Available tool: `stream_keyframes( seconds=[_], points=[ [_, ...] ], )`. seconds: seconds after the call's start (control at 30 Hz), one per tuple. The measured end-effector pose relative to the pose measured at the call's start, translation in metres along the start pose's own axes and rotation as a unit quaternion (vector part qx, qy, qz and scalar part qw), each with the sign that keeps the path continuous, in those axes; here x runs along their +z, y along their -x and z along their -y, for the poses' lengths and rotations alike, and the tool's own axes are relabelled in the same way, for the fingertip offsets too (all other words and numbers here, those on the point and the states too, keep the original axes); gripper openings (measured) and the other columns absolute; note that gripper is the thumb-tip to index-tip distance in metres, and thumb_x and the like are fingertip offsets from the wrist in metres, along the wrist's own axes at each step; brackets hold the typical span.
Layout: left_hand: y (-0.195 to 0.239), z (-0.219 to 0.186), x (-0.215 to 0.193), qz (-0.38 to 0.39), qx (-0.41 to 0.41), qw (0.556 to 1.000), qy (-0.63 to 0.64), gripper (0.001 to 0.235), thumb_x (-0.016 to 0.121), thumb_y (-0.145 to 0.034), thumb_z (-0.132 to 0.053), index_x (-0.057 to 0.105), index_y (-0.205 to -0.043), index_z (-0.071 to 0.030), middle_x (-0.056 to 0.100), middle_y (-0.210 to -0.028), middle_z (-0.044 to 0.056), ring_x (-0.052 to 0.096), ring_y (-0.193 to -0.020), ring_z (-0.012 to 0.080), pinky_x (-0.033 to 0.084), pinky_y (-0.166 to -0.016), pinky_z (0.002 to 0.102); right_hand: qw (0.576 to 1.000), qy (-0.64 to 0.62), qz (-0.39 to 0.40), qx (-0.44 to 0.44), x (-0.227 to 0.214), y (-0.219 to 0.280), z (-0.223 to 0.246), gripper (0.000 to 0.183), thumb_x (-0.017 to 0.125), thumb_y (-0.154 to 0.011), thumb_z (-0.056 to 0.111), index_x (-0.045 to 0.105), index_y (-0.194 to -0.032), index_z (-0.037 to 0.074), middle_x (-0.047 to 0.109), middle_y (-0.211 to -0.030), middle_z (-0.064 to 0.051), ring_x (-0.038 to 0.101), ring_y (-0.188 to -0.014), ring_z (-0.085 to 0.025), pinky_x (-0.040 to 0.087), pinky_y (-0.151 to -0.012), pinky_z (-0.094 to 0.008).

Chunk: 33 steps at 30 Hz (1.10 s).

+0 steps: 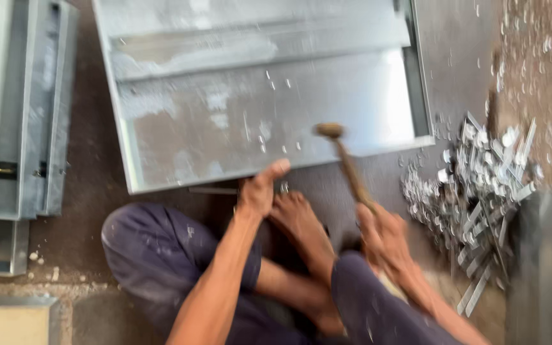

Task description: The person assembles a metal box by placing a latch and small metal components onto a flat metal sheet, then using a hammer to secure them before folding the sheet into a box shape and hammering the seams.

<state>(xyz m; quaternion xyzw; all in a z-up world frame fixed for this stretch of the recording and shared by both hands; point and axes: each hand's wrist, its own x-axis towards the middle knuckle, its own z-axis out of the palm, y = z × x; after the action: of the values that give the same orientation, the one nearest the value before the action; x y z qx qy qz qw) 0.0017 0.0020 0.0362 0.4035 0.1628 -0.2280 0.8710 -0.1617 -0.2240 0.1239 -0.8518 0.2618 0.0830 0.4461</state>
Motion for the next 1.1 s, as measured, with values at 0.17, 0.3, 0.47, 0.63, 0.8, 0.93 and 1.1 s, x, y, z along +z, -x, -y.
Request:
stream_keyframes(
  seconds=[0.17, 0.3, 0.47, 0.63, 0.8, 0.93, 1.1],
  points=[
    [0.002, 0.012, -0.009, 0.007, 0.056, 0.998, -0.015, 0.041, 0.086, -0.075, -0.007, 0.068, -0.112, -0.002, 0.065, -0.107, 0.003, 0.062, -0.102, 0.0197, 0.051, -0.098, 0.036, 0.984, -0.074, 0.147, -0.071, -0.012, -0.007, -0.036, 0.039, 0.061, -0.096, 0.023, 0.057, -0.133, 0.010, 0.060, -0.064, -0.001, 0.053, -0.047, -0.015, 0.046, -0.039, -0.030],
    [-0.014, -0.001, -0.002, 0.030, 0.032, 0.999, -0.011, 0.038, 0.083, -0.079, -0.011, 0.071, -0.113, -0.002, 0.069, -0.112, 0.003, 0.063, -0.110, 0.0163, 0.049, -0.102, 0.032, 0.971, 0.212, 0.040, -0.102, -0.008, -0.015, 0.003, 0.025, 0.064, -0.105, 0.025, 0.065, -0.090, 0.005, 0.054, -0.063, -0.007, 0.048, -0.057, -0.020, 0.039, -0.055, -0.038],
    [0.006, -0.023, -0.008, 0.006, -0.027, 0.993, 0.114, 0.030, 0.079, -0.082, -0.021, 0.071, -0.107, -0.007, 0.071, -0.107, 0.005, 0.064, -0.103, 0.0178, 0.049, -0.085, 0.034, 0.938, 0.162, -0.121, -0.283, -0.024, -0.067, 0.071, 0.040, 0.075, -0.091, 0.041, 0.057, -0.088, 0.006, 0.051, -0.074, -0.005, 0.047, -0.058, -0.014, 0.045, -0.050, -0.032],
    [-0.007, -0.033, 0.032, 0.028, -0.082, 0.993, 0.083, 0.016, 0.081, -0.081, -0.019, 0.069, -0.089, -0.012, 0.068, -0.091, 0.001, 0.064, -0.089, 0.0180, 0.045, -0.066, 0.032, 0.963, 0.018, -0.109, -0.245, -0.044, -0.128, 0.072, 0.027, 0.084, -0.092, 0.018, 0.062, -0.082, 0.007, 0.068, -0.072, -0.004, 0.058, -0.052, -0.015, 0.051, -0.046, -0.025],
    [-0.015, -0.028, 0.057, 0.000, -0.158, 0.986, -0.051, 0.024, 0.083, -0.087, -0.026, 0.067, -0.079, -0.011, 0.063, -0.073, 0.002, 0.053, -0.064, 0.0116, 0.044, -0.058, 0.024, 0.956, -0.043, -0.132, -0.260, -0.052, -0.144, 0.032, 0.024, 0.078, -0.097, 0.006, 0.056, -0.087, 0.005, 0.075, -0.086, -0.010, 0.079, -0.087, -0.019, 0.062, -0.070, -0.028],
    [-0.012, -0.029, 0.059, 0.025, -0.125, 0.991, -0.039, 0.018, 0.085, -0.079, -0.016, 0.067, -0.079, -0.012, 0.059, -0.065, -0.001, 0.049, -0.051, 0.0073, 0.030, -0.042, 0.022, 0.953, -0.066, -0.141, -0.258, -0.043, -0.147, 0.013, 0.019, 0.076, -0.096, 0.002, 0.058, -0.093, 0.005, 0.076, -0.091, -0.013, 0.079, -0.089, -0.021, 0.063, -0.071, -0.029],
    [-0.016, -0.024, 0.069, 0.006, -0.135, 0.990, -0.032, 0.019, 0.086, -0.076, -0.016, 0.068, -0.081, -0.009, 0.062, -0.065, 0.002, 0.056, -0.051, 0.0109, 0.032, -0.040, 0.023, 0.940, -0.079, -0.137, -0.304, -0.042, -0.159, 0.002, 0.019, 0.074, -0.102, 0.006, 0.056, -0.095, 0.005, 0.075, -0.091, -0.012, 0.079, -0.090, -0.020, 0.063, -0.073, -0.029]
  ],
)
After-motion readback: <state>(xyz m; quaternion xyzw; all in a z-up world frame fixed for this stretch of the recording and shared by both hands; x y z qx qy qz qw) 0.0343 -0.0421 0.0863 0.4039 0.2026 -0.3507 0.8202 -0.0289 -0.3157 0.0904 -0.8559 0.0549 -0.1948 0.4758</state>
